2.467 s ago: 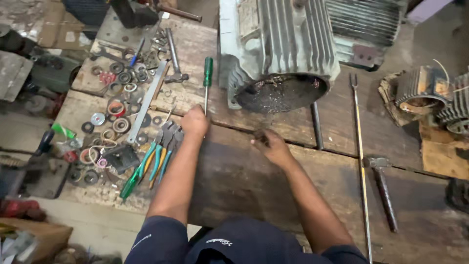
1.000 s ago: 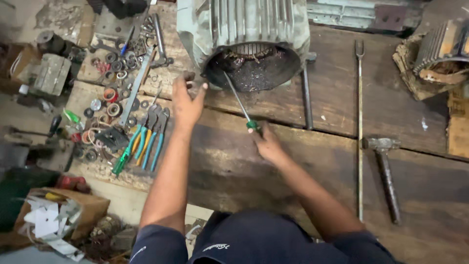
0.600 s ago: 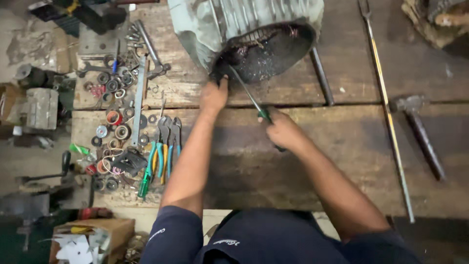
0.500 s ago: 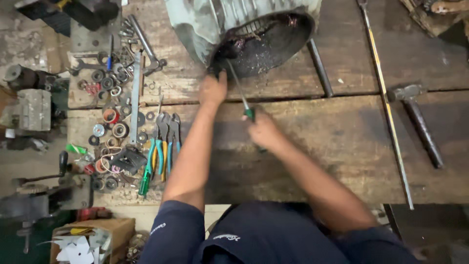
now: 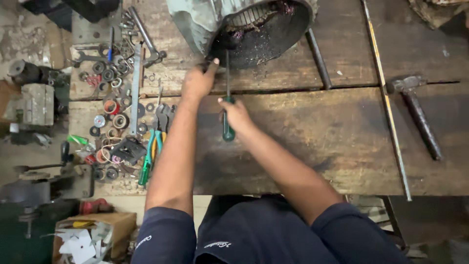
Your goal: The person works on an electric motor housing on a wooden workbench, prying inside the housing with a screwdriver and tapping with a hammer, then uses pliers to grip and pull components out of the motor. They reposition the motor and continue extracting parts with the pliers.
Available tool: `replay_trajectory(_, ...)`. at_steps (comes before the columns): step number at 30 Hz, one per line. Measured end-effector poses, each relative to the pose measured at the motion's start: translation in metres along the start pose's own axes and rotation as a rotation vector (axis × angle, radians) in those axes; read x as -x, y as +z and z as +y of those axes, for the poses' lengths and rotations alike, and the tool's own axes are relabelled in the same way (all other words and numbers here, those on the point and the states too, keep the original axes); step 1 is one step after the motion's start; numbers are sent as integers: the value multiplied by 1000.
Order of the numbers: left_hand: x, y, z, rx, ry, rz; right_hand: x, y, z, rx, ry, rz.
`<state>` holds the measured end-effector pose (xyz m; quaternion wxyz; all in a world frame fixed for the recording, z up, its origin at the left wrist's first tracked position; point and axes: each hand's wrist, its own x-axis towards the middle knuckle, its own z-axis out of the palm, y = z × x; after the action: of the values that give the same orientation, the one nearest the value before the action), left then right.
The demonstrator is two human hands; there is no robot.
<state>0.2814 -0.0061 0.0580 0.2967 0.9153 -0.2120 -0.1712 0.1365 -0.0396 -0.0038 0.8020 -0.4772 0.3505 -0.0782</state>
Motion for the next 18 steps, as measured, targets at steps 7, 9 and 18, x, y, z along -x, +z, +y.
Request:
replay_trajectory(7, 18, -31, 17, -122, 185, 375, 3, 21, -6, 132, -212, 172)
replay_trajectory(9, 16, -37, 18, -189, 215, 355, 11, 12, 0, 376, -252, 236)
replay_trajectory(18, -3, -18, 26, -302, 372, 366, 24, -10, 14, 584, -534, 337)
